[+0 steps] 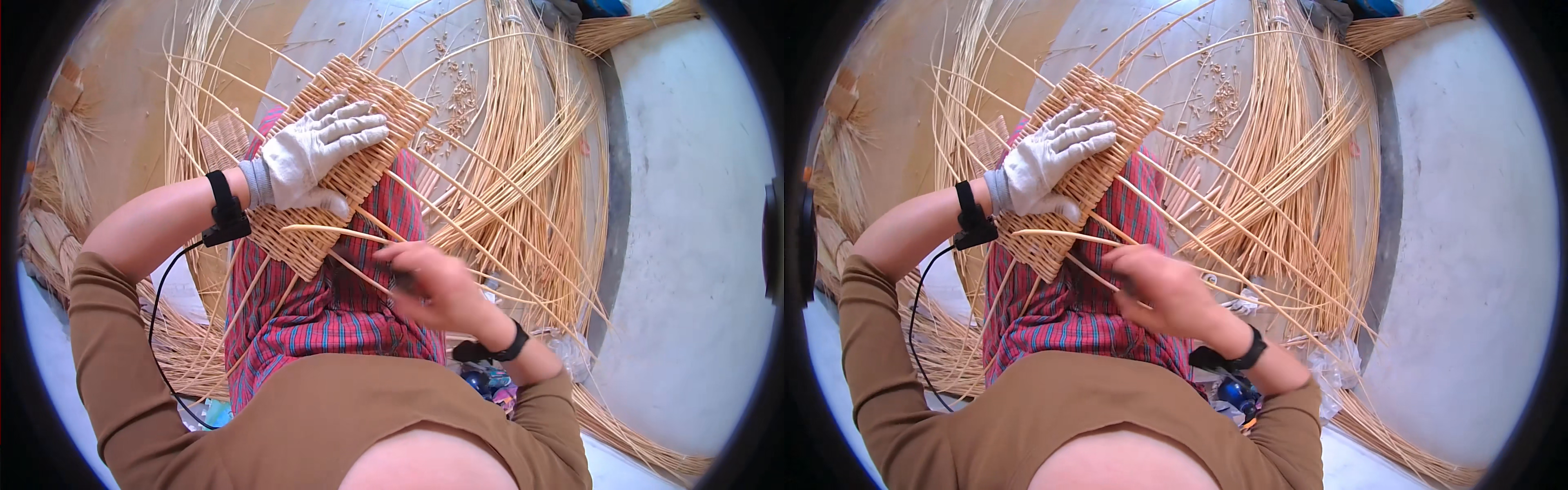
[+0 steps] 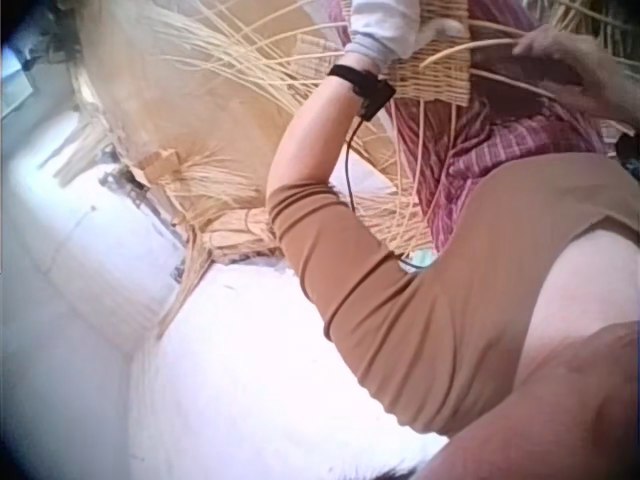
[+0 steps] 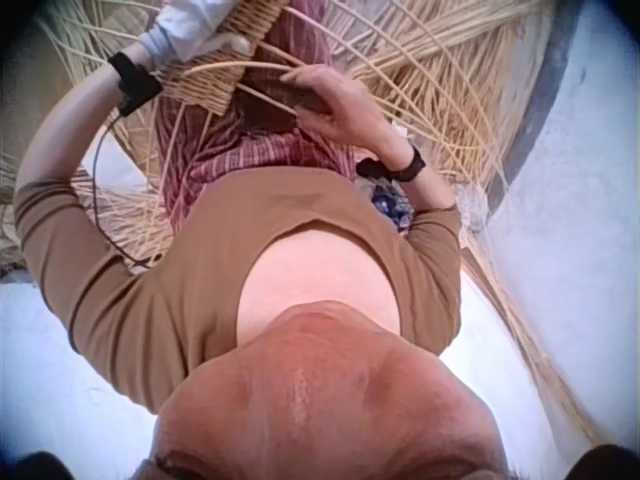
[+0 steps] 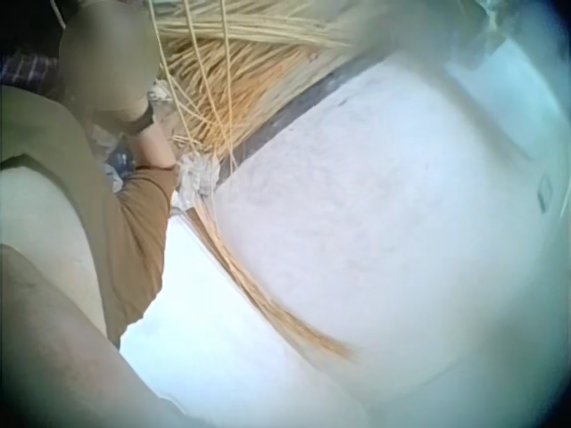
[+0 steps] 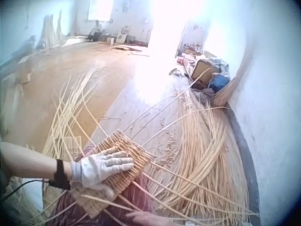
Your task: Weaving a small rectangular basket from thin wooden strips and trimming the edges with a knife.
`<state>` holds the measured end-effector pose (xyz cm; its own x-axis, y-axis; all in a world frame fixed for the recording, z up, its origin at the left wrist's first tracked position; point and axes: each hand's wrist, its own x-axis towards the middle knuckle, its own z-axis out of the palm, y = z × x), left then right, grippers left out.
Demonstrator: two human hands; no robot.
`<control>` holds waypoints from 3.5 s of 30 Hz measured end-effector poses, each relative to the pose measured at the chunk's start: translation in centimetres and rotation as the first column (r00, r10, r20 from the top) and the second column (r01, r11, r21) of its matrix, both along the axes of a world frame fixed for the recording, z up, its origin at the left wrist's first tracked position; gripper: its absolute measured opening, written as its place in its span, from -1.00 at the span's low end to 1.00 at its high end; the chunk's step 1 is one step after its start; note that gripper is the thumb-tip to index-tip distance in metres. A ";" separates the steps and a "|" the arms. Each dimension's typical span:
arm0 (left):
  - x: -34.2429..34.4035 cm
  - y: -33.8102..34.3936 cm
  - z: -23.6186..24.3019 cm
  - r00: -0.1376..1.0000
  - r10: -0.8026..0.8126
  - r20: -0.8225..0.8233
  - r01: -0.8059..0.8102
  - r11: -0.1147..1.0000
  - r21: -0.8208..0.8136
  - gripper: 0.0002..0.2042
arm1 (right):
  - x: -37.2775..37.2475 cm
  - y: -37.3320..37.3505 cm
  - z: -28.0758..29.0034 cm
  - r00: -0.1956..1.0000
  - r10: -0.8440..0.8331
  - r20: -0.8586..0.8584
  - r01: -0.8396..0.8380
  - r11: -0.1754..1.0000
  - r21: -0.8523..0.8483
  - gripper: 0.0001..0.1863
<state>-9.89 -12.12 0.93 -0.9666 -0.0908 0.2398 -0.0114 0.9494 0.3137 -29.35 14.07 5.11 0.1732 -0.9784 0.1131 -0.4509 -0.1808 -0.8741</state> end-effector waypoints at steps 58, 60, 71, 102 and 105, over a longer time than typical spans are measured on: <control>-0.2 -0.1 -0.2 0.997 -0.008 0.079 0.010 1.000 -0.022 0.19 | -0.6 -0.4 2.8 0.707 -0.223 -0.672 0.309 0.951 0.009 -0.32; -0.3 0.1 -0.2 0.997 -0.022 0.073 0.021 1.000 0.010 0.20 | -1.1 -0.7 1.6 0.706 -0.223 -0.672 0.282 0.959 -0.022 -0.32; -0.2 -0.1 0.0 0.992 -0.015 0.127 0.009 0.999 0.052 0.23 | -4.1 -3.3 -1.4 0.927 -0.190 -0.323 0.238 0.964 0.117 -0.44; -0.1 0.2 0.1 0.996 0.085 -0.015 -0.085 0.996 0.042 0.28 | -5.5 1.6 0.8 0.814 -0.090 -0.574 0.199 0.971 0.130 0.06; -0.2 0.3 0.5 0.997 0.079 0.003 -0.079 0.995 0.056 0.28 | -6.6 1.7 -0.3 0.759 -0.100 -0.643 0.121 0.993 -0.011 0.05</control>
